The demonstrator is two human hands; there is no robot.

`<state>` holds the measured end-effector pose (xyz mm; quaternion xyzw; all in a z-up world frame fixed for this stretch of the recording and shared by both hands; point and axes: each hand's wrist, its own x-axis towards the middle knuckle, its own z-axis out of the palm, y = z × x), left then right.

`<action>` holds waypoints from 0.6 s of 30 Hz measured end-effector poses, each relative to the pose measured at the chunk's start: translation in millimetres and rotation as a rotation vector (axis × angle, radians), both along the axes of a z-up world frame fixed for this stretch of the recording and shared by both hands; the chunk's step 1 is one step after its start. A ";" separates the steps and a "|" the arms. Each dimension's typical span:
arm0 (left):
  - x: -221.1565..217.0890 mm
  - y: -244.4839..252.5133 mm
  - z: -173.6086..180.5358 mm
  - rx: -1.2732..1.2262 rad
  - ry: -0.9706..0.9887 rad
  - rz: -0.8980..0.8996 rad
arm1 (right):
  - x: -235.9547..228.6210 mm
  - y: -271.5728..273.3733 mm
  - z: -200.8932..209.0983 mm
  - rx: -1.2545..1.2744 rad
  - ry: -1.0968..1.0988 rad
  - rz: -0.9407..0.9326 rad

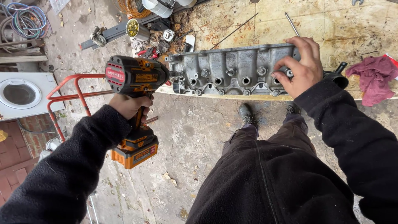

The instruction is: The person uses a cordless impact driver to remove bolts from an engine valve cover on a workbench, then flips the valve cover over and loosens fasteners with a wrench by hand. They reposition the part, pick at its surface, and wipe it with a cloth.

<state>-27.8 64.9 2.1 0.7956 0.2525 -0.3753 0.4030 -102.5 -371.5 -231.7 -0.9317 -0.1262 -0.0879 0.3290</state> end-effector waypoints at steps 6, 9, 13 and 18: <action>30.6 25.4 -5.3 0.083 0.101 -0.202 | -0.7 2.9 6.5 0.004 -0.010 -0.001; 43.4 18.9 -1.4 0.116 0.154 -0.252 | -1.0 4.0 8.5 0.014 -0.014 -0.006; 49.3 19.5 -4.1 0.160 0.214 -0.167 | 0.8 4.1 12.1 0.020 -0.020 -0.002; 39.4 15.6 -9.8 0.204 0.113 -0.384 | 0.7 2.4 -3.9 0.010 -0.012 -0.016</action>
